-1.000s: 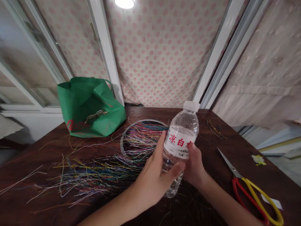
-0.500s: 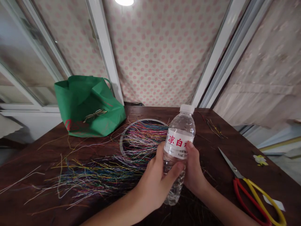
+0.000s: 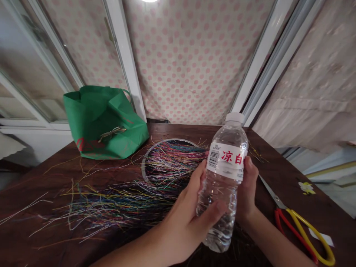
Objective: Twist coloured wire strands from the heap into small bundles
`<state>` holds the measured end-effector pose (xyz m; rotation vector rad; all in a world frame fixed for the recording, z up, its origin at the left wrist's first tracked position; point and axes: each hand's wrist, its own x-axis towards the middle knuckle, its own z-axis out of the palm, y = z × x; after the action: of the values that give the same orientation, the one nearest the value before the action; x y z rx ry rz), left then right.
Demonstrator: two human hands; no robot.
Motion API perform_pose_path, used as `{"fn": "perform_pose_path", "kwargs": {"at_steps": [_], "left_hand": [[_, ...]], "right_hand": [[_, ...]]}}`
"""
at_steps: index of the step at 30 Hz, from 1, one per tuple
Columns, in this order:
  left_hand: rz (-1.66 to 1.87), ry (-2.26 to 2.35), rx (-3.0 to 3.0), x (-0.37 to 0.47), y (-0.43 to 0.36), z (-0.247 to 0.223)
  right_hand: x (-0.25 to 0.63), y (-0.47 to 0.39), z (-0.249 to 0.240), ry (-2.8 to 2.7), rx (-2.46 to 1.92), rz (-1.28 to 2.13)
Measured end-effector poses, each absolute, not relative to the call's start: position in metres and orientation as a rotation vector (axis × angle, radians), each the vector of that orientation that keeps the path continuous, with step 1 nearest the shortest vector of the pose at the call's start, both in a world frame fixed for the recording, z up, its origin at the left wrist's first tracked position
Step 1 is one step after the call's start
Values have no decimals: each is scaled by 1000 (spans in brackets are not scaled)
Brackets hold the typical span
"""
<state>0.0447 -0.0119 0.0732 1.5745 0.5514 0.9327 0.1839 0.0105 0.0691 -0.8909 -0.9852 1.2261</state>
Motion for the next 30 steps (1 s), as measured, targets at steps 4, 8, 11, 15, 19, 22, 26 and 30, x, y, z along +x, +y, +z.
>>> {"fn": "perform_pose_path", "kwargs": {"at_steps": [4,8,11,15,19,22,26,30], "left_hand": [[900,545,1570,43,-13,76],[900,491,1481,46,-14,74],[904,503,1443,49,-15,71],[918,724,1545,52,-15,66],[901,867,1693,50,-13,64],[865,935,1832,48,-11,63],[806,939,1918,46,-10,57],[796,956,1938,44,-9,56]], "right_hand": [[183,8,70,-966,-914,1128],[182,6,68,-974,-933,911],[181,3,65,-968,-968,927],[176,-3,55,-916,-899,1111],[173,-7,48,-852,-862,1258],[172,-9,49,-858,-910,1237],[171,-13,47,-861,-946,1198],[171,-13,46,-870,-970,1167]]}}
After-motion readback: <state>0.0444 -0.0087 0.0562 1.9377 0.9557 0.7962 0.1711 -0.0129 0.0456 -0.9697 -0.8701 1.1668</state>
